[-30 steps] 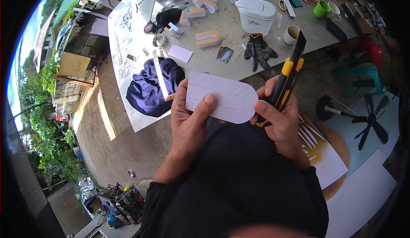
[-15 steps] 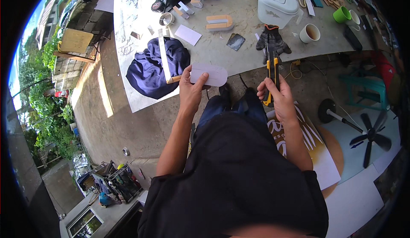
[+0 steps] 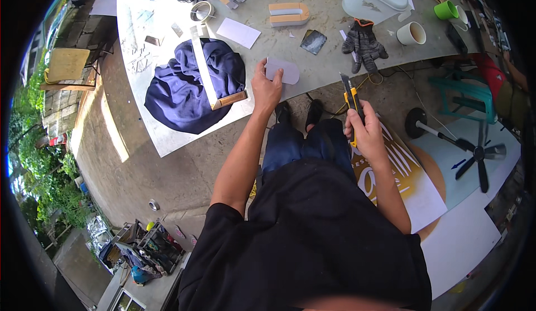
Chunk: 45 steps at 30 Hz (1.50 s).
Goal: Cutting out a specific rounded rectangular shape from a white piece of material using a yellow utility knife on a workbench.
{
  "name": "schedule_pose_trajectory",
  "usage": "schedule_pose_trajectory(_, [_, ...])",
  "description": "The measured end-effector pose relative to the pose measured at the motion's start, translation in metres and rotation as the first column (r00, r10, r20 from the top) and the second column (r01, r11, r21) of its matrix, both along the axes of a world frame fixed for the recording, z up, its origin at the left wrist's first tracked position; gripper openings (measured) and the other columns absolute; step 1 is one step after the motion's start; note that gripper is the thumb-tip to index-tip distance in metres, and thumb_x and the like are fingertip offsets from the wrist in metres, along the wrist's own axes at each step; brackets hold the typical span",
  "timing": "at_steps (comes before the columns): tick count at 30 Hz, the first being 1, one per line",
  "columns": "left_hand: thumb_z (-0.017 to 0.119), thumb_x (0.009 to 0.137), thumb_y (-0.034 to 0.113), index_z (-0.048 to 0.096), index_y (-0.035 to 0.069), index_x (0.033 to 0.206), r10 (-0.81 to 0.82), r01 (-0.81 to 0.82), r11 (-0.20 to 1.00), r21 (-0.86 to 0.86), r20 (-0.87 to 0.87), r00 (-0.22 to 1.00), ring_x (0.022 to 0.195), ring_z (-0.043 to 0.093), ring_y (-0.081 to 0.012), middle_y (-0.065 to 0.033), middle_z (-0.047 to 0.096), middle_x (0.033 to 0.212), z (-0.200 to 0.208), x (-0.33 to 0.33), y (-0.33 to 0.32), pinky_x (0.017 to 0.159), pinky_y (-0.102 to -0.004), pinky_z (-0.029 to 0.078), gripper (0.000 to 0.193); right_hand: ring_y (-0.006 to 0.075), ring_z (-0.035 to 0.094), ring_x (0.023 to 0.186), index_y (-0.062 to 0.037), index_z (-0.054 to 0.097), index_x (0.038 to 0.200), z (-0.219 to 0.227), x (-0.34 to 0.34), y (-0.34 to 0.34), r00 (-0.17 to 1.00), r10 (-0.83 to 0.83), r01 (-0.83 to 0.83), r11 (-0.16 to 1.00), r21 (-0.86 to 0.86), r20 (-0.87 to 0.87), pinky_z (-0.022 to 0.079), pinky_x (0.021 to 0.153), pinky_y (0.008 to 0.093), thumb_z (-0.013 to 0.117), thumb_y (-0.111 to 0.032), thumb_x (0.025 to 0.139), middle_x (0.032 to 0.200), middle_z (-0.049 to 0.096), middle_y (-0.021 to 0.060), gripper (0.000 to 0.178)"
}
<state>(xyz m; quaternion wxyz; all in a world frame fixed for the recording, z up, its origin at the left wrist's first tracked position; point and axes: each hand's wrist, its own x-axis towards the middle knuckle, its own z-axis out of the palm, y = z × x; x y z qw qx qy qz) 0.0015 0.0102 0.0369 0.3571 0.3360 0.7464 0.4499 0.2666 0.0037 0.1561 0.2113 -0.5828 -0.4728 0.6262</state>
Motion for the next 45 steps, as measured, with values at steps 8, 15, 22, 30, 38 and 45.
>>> schedule_pose_trajectory(8, [0.084, 0.076, 0.016, 0.052, 0.005, 0.143, -0.114, 0.2, 0.974, 0.109, -0.526, 0.843, 0.141, 0.035, -0.0462, -0.0225, 0.04, 0.151, -0.02, 0.001, -0.017, 0.115, -0.0563, 0.029, 0.074, 0.0079, 0.06, 0.069, -0.0007, 0.053, 0.135, -0.027, -0.022, -0.006, 0.989, -0.077, 0.076, 0.997, 0.01, 0.124, 0.05, 0.064, 0.0255, 0.059, -0.023, 0.106, 0.078, 0.061, 0.0015, 0.037])
schedule_pose_trajectory(15, [0.085, 0.078, 0.034, 0.062, 0.011, 0.135, -0.331, 0.417, 0.908, -0.045, -0.69, 0.644, 0.141, 0.039, -0.0432, -0.0189, 0.046, 0.15, -0.041, -0.022, -0.013, 0.116, -0.0581, 0.026, 0.065, 0.0091, 0.062, 0.073, -0.0007, 0.054, 0.133, -0.052, -0.032, 0.012, 0.99, -0.064, 0.069, 0.997, -0.037, 0.124, 0.052, 0.068, 0.0264, 0.058, -0.023, 0.107, 0.082, 0.063, 0.0028, 0.034])
schedule_pose_trajectory(22, [0.086, 0.076, 0.041, 0.07, 0.018, 0.129, -0.289, 0.363, 0.931, -0.041, -0.688, 0.666, 0.136, 0.042, -0.0404, -0.0166, 0.051, 0.146, -0.044, -0.011, -0.011, 0.115, -0.0545, 0.029, 0.06, 0.0198, 0.069, 0.075, 0.0011, 0.054, 0.131, -0.075, -0.05, 0.054, 0.962, 0.207, -0.216, 0.976, 0.029, 0.181, 0.053, 0.07, 0.0335, 0.058, -0.02, 0.106, 0.088, 0.068, 0.0116, 0.033])
schedule_pose_trajectory(30, [0.088, 0.07, 0.052, 0.07, 0.017, 0.124, -0.178, 0.218, 0.975, -0.045, -0.75, 0.637, 0.132, 0.046, -0.0372, -0.0141, 0.054, 0.143, -0.05, -0.004, -0.007, 0.113, -0.0504, 0.031, 0.067, 0.0443, 0.068, 0.091, -0.0009, 0.055, 0.128, -0.118, -0.069, 0.105, 0.809, 0.475, -0.584, 0.722, 0.372, 0.347, 0.053, 0.079, 0.0471, 0.063, -0.011, 0.099, 0.103, 0.07, 0.0217, 0.032])
schedule_pose_trajectory(38, [0.089, 0.061, 0.064, 0.071, 0.016, 0.124, -0.178, 0.184, 0.98, -0.076, -0.749, 0.638, 0.131, 0.048, -0.0319, -0.012, 0.057, 0.139, -0.055, -0.003, -0.009, 0.111, -0.0477, 0.032, 0.081, 0.04, 0.069, 0.087, -0.0032, 0.057, 0.129, -0.116, -0.074, 0.109, 0.715, 0.527, -0.689, 0.64, 0.34, 0.459, 0.054, 0.072, 0.0447, 0.068, -0.006, 0.095, 0.108, 0.067, 0.0189, 0.037])
schedule_pose_trajectory(45, [0.087, 0.06, 0.064, 0.074, 0.021, 0.125, -0.215, 0.19, 0.975, -0.118, -0.728, 0.651, 0.126, 0.048, -0.0286, -0.0101, 0.058, 0.134, -0.052, -0.005, -0.01, 0.109, -0.0453, 0.031, 0.079, 0.033, 0.067, 0.082, -0.0032, 0.058, 0.131, -0.101, -0.081, 0.118, 0.544, 0.571, -0.828, 0.483, 0.284, 0.615, 0.053, 0.071, 0.0394, 0.07, 0.0, 0.09, 0.1, 0.065, 0.015, 0.043])
